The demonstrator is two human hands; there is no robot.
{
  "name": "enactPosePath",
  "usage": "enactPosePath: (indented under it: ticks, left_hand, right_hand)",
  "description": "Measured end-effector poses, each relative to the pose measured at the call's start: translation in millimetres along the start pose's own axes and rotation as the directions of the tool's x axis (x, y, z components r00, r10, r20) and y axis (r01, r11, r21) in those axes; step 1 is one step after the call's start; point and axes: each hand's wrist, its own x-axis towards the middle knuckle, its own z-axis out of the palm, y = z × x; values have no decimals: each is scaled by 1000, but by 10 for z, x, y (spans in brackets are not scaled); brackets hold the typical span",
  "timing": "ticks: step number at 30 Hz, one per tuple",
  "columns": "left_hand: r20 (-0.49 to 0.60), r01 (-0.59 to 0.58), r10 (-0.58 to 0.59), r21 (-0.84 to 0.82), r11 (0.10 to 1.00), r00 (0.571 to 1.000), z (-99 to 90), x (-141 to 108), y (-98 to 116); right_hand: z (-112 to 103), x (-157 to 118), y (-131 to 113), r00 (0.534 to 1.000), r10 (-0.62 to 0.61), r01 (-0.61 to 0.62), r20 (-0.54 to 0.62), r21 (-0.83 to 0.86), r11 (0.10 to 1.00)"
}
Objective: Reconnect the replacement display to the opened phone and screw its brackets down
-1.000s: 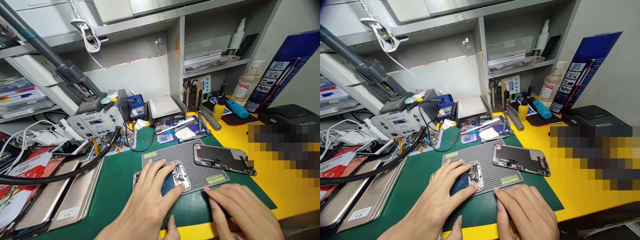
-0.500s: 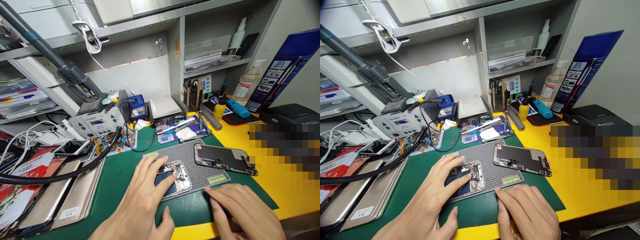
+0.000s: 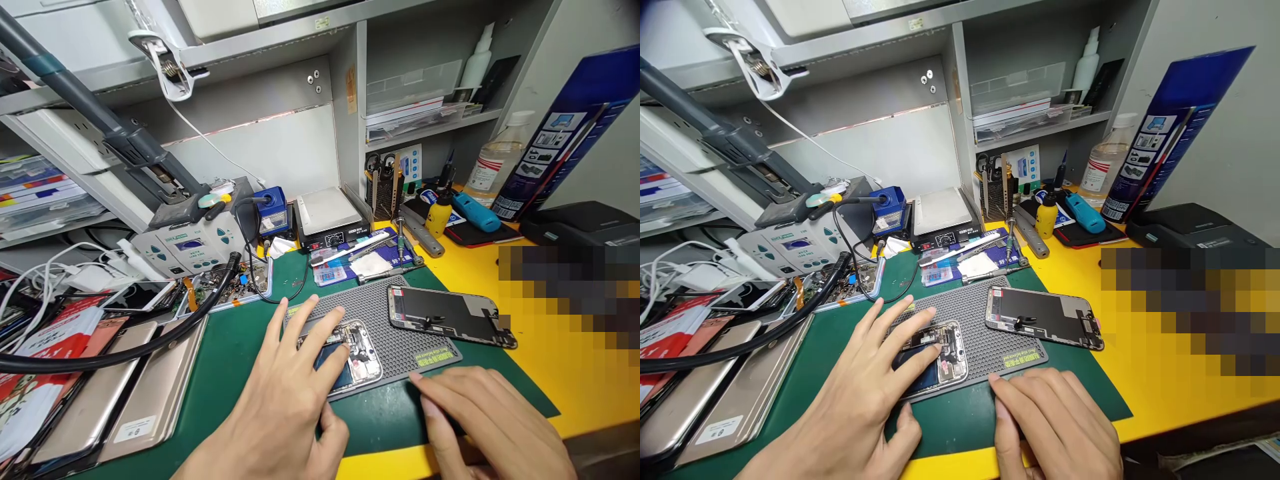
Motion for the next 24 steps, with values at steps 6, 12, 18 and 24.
enactPosePath:
  ticks: [6, 12, 18, 24]
  left_hand:
    - [-38, 0, -1, -22, 1000, 999, 4, 24, -33]
    - [-18, -1, 1, -5, 1000, 1000, -7, 58, -27]
    - [-3, -5, 5, 7, 1000, 1000, -42, 67, -9]
    - [-12, -2, 2, -11, 1000, 1000, -48, 67, -35]
  right_hand:
    - [-8, 13, -2, 1000, 1, -1, 2, 7, 1000]
    - [-15, -29, 7, 1000, 11, -11, -3, -14, 1000]
    - [-4, -28, 7, 1000, 9, -9, -6, -13, 1000]
    - [-12, -12, -2, 1000, 8, -8, -3, 7, 1000]
